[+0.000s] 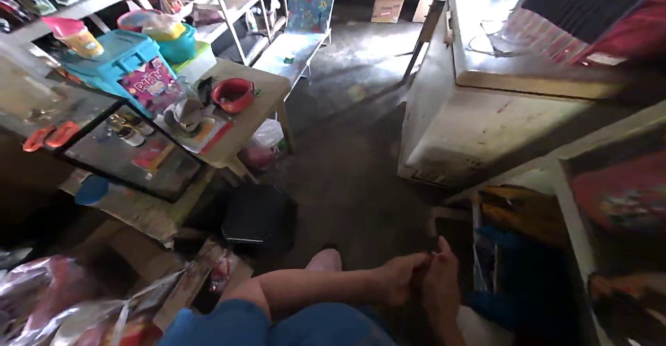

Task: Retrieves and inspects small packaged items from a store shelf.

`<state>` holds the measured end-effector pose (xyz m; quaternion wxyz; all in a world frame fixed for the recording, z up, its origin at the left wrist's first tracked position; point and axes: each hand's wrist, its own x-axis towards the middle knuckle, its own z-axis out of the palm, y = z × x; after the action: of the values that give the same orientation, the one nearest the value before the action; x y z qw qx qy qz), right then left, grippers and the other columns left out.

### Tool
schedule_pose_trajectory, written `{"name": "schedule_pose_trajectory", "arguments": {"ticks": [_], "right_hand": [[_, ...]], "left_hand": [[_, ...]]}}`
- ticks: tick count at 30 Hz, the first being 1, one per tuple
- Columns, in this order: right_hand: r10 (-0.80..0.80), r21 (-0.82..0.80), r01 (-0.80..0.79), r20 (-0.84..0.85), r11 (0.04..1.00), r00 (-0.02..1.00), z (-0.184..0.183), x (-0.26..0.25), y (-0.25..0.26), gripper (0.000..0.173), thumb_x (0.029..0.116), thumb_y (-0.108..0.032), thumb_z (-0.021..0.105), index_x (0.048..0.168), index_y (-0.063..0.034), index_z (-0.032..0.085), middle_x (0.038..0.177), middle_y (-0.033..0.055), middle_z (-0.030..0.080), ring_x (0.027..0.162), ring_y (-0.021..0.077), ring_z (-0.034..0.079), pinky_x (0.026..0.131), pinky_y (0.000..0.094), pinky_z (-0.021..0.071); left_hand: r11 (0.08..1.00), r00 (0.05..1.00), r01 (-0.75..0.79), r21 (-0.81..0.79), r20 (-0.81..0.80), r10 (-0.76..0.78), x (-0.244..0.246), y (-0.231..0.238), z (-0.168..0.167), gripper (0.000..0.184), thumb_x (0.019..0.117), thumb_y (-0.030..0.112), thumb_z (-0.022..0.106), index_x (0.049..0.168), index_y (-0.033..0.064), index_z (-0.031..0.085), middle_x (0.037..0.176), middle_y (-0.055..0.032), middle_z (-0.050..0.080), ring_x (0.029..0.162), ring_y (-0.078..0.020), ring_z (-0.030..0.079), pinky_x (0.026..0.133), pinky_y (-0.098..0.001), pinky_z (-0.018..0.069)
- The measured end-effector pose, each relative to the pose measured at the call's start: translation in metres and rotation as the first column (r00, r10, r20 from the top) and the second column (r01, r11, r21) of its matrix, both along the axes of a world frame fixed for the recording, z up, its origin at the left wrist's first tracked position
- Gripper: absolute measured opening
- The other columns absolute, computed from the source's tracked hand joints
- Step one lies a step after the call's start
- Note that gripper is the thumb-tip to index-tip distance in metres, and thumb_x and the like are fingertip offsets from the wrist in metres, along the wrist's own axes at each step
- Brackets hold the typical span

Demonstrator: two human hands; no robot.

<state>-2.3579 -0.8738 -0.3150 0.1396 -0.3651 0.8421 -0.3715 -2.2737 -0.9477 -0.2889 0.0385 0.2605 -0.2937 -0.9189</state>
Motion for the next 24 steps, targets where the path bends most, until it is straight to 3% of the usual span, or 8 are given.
{"name": "schedule_pose_trajectory", "arguments": {"ticks": [3, 6, 11, 14, 16, 18, 21, 24], "right_hand": [[-0.018, 0.025, 0.016, 0.065, 1.0, 0.998, -0.02, -0.042, -0.024, 0.056, 0.11, -0.024, 0.026, 0.154, 0.01, 0.032, 0.153, 0.0362, 0.038, 0.136, 0.0525, 0.046, 0.108, 0.063, 0.0408], [-0.091, -0.011, 0.094, 0.164, 0.995, 0.982, -0.035, -0.082, -0.052, 0.058, 0.1086, -0.025, 0.029, 0.155, 0.0108, 0.028, 0.153, 0.0368, 0.037, 0.136, 0.0504, 0.046, 0.11, 0.061, 0.0404], [-0.193, 0.009, 0.194, 0.165, 0.981, 0.967, -0.02, -0.152, -0.107, 0.055, 0.1067, -0.017, 0.036, 0.153, 0.0123, 0.033, 0.157, 0.0338, 0.034, 0.144, 0.0461, 0.039, 0.118, 0.0558, 0.0353], [-0.283, -0.096, 0.311, 0.233, 0.945, 0.931, -0.015, -0.194, -0.127, 0.057, 0.1068, -0.02, 0.035, 0.153, 0.0126, 0.031, 0.158, 0.0329, 0.033, 0.145, 0.0422, 0.039, 0.118, 0.0511, 0.0357], [-0.379, -0.151, 0.448, 0.341, 0.881, 0.86, -0.005, -0.216, -0.129, 0.058, 0.1062, -0.019, 0.034, 0.155, 0.0117, 0.027, 0.159, 0.0336, 0.03, 0.145, 0.0399, 0.039, 0.118, 0.0476, 0.0363], [-0.494, -0.099, 0.586, 0.438, 0.804, 0.751, 0.005, -0.232, -0.12, 0.056, 0.1075, -0.019, 0.031, 0.156, 0.0089, 0.026, 0.161, 0.0318, 0.027, 0.147, 0.0382, 0.035, 0.12, 0.046, 0.033], [-0.635, 0.085, 0.689, 0.483, 0.72, 0.604, 0.001, -0.24, -0.09, 0.05, 0.111, -0.018, 0.033, 0.154, 0.0068, 0.034, 0.157, 0.0304, 0.037, 0.144, 0.0386, 0.042, 0.119, 0.0462, 0.0341], [-0.651, 0.199, 0.715, 0.62, 0.671, 0.439, -0.01, -0.225, -0.052, 0.049, 0.1123, -0.024, 0.033, 0.152, 0.0038, 0.041, 0.152, 0.0266, 0.046, 0.139, 0.0375, 0.049, 0.116, 0.0489, 0.0381]], "left_hand": [[0.995, 0.995, 0.087, -0.039, -0.039, -0.088, -0.038, -0.032, -0.016, 0.038, 0.1135, 0.033, 0.026, 0.122, 0.01, 0.055, 0.098, 0.0007, 0.06, 0.089, -0.0072, 0.06, 0.083, -0.028, 0.0522], [0.983, 0.984, 0.178, -0.035, -0.015, -0.179, -0.082, -0.067, -0.036, 0.034, 0.1126, 0.031, 0.032, 0.119, 0.0095, 0.058, 0.096, 0.0014, 0.062, 0.086, -0.0064, 0.061, 0.081, -0.0267, 0.0532], [0.946, 0.947, 0.321, -0.034, 0.034, -0.32, -0.171, -0.132, -0.043, 0.033, 0.1109, 0.03, 0.035, 0.113, 0.0095, 0.062, 0.09, 0.0, 0.069, 0.081, -0.0093, 0.067, 0.074, -0.0288, 0.057], [0.898, 0.896, 0.44, 0.015, 0.053, -0.441, -0.228, -0.165, -0.036, 0.036, 0.1117, 0.028, 0.033, 0.108, 0.0092, 0.063, 0.083, 0.0007, 0.069, 0.074, -0.0082, 0.066, 0.07, -0.0262, 0.0572], [0.854, 0.853, 0.519, 0.037, 0.043, -0.52, -0.266, -0.178, -0.036, 0.038, 0.1122, 0.027, 0.031, 0.102, 0.01, 0.064, 0.074, 0.0032, 0.064, 0.065, -0.0061, 0.062, 0.065, -0.0225, 0.0548], [0.799, 0.798, 0.6, 0.021, 0.049, -0.601, -0.303, -0.186, -0.033, 0.038, 0.1123, 0.027, 0.028, 0.1, 0.0102, 0.06, 0.072, 0.0036, 0.061, 0.061, -0.0059, 0.059, 0.06, -0.0205, 0.0516], [0.762, 0.761, 0.648, 0.011, 0.041, -0.647, -0.363, -0.19, -0.01, 0.031, 0.1125, 0.023, 0.031, 0.106, 0.0075, 0.057, 0.08, -0.0004, 0.062, 0.066, -0.0089, 0.062, 0.063, -0.0221, 0.0546], [0.804, 0.803, 0.595, -0.002, -0.036, -0.595, -0.43, -0.18, 0.025, 0.031, 0.1113, 0.02, 0.031, 0.106, 0.0042, 0.058, 0.085, -0.0064, 0.065, 0.073, -0.0153, 0.067, 0.068, -0.0279, 0.0587]]}}
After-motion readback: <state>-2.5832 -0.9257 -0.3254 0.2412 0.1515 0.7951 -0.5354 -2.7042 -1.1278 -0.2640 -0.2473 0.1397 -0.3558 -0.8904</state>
